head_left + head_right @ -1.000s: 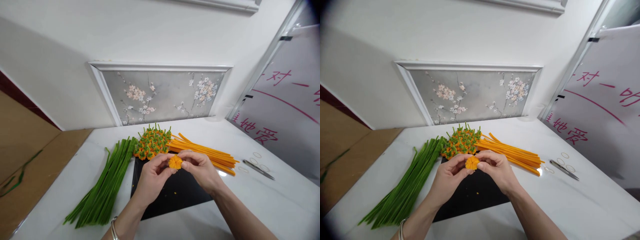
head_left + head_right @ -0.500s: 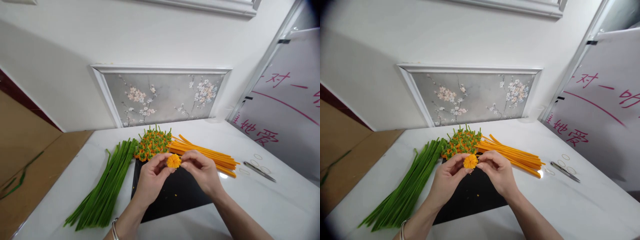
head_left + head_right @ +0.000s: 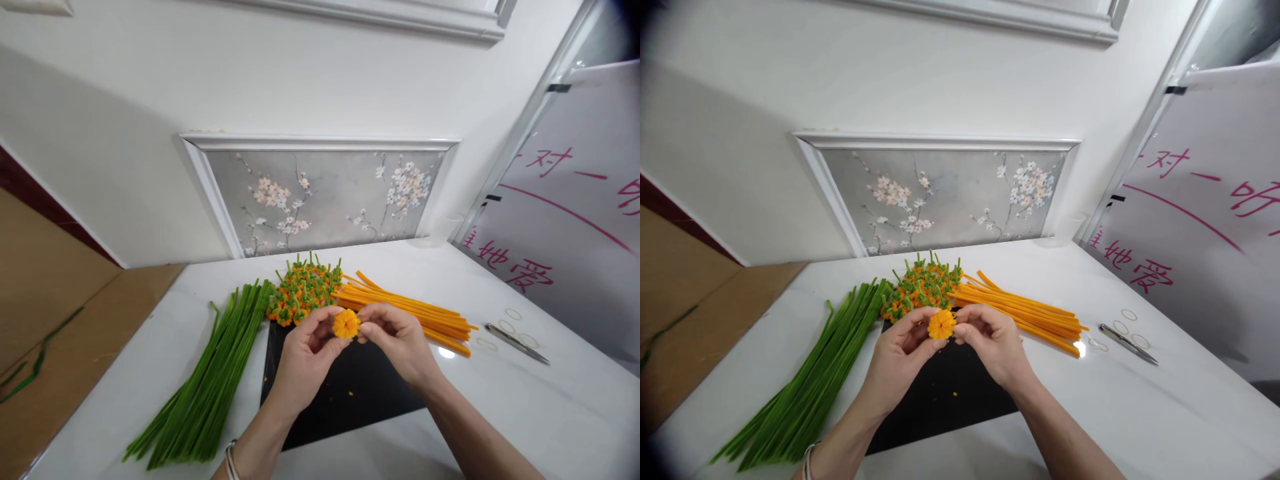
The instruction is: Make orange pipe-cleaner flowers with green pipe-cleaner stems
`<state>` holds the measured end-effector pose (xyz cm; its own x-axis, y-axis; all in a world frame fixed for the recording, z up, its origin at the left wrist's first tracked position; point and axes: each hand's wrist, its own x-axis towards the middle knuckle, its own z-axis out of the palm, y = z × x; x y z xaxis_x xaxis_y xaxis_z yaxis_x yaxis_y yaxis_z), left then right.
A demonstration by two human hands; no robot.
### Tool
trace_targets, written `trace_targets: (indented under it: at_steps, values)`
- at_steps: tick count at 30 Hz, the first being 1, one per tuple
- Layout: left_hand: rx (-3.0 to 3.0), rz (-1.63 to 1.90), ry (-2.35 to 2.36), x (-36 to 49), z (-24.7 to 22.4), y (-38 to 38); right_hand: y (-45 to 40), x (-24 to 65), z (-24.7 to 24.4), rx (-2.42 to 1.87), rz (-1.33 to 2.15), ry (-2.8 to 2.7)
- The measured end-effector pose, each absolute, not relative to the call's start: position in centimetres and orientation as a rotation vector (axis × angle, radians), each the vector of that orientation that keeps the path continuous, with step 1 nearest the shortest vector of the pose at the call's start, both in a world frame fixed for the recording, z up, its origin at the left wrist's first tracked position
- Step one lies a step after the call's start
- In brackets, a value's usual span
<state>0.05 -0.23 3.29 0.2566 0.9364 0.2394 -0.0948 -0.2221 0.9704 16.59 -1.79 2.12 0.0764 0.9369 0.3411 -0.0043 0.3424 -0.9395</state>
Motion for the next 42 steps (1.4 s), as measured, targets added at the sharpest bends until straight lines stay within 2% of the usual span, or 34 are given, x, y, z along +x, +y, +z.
trace_targets:
  at_steps: [4,10,17,26,34,42]
  values:
    - [1.443,1.202,0.802,0.2,3.1,-0.1,-1.8,16.8,2.6,-0.93,0.966,-1.343]
    - [1.476,1.205,0.853,0.1,2.5,0.2,-1.9,15.9,1.8,-0.995,0.642,-1.576]
    - [1.448,1.264,0.927,0.0,2.8,-0.1,-2.1,14.5,0.9,-0.966,0.61,-1.537]
    - [1.418,1.261,0.933,0.0,2.4,0.0,-2.3,13.8,0.8,-0.936,0.731,-1.418]
    - [1.355,1.202,0.874,0.1,0.4,1.0,-0.8,13.3,-1.5,-0.935,0.943,-1.268]
    - [1.383,1.146,0.885,-0.9,-1.3,1.9,0.5,15.2,-2.8,-1.034,1.035,-1.363]
